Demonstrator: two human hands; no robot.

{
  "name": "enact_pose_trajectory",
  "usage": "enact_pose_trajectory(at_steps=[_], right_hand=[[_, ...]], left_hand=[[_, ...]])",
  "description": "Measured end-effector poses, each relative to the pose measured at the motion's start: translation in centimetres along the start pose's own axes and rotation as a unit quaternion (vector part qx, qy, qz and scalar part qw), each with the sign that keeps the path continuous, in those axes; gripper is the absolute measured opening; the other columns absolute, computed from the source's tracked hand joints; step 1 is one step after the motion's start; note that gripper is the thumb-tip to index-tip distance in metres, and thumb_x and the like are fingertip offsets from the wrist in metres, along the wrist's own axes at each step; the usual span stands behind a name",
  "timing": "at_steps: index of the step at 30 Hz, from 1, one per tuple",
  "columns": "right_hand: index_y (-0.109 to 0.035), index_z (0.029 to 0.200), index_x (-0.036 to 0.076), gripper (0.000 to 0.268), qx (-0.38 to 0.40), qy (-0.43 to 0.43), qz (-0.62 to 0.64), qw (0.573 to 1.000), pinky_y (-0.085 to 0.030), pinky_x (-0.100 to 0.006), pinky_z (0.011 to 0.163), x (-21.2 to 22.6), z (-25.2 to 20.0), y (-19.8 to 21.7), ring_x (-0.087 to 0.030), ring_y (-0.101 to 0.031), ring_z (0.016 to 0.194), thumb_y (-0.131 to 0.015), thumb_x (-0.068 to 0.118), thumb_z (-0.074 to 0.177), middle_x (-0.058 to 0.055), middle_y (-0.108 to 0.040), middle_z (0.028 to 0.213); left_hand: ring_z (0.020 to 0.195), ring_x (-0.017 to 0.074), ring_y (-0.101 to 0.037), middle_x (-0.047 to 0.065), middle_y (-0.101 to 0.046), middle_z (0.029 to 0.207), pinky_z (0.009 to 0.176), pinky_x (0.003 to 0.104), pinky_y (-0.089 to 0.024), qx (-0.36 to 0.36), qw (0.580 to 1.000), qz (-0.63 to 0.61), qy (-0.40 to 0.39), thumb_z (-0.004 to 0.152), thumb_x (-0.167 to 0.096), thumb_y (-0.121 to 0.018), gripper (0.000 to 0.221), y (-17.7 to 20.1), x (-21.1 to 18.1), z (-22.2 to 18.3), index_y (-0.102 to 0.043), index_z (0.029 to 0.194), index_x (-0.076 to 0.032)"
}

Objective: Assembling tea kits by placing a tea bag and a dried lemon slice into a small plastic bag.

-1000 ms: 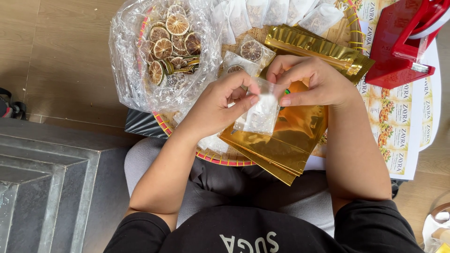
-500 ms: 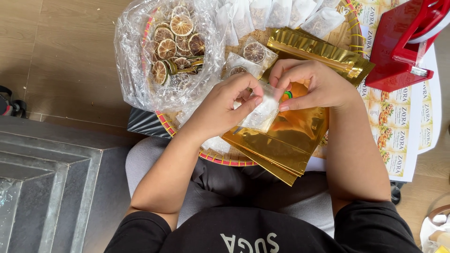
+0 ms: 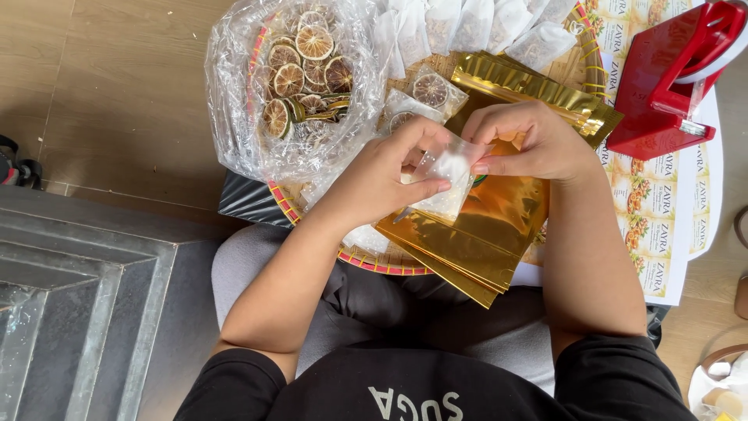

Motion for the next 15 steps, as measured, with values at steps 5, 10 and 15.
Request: enact_pose_trajectory(at_steps=[5,10,15], right_hand=[[-0.076,0.09,-0.005,0.013,0.003,0.008,0.003,1.0,-0.054,-0.033,0.074,0.1,0.1,0.0,-0.016,-0.064,0.078,-0.082,-0.001,0.079,-0.013,-0.066,0.083],[-0.073,0.097,-0.007,0.019,0.002,0.019,0.028,0.999,-0.056,-0.034,0.081,-0.8,-0.3,0.6,-0.017,-0.064,0.086,-0.08,0.005,0.083,-0.015,-0.065,0.09],[-0.068,0.121,0.006,0.026,0.012,0.031,0.021,0.999,-0.06,-0.027,0.097,0.2,-0.7,1.5,-0.015,-0.069,0.104,-0.068,0.019,0.098,-0.007,-0.07,0.113]], left_hand=[[0.106,0.0371,-0.074,0.021,-0.069,0.117,0.092,0.047,-0.06,0.002,1.0,0.012,0.0,0.092,-0.011,-0.076,0.035,0.2,0.0,0.3,-0.059,0.122,-0.011],[0.114,0.0424,-0.07,0.022,-0.068,0.121,0.094,0.05,-0.059,-0.001,1.0,0.017,-0.009,0.091,-0.01,-0.075,0.033,0.4,-0.1,0.3,-0.058,0.12,-0.011],[0.088,0.014,-0.059,-0.006,-0.064,0.112,0.08,0.028,-0.047,-0.003,0.998,0.054,-0.029,0.093,-0.01,-0.071,0.024,0.7,-0.4,0.1,-0.056,0.11,-0.018]])
Point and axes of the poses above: each hand's wrist, its own z-axis towards the middle knuckle, its own y-axis out of the back of the hand, x = y × z, the point moved 10 cm from there along z, towards the middle knuckle
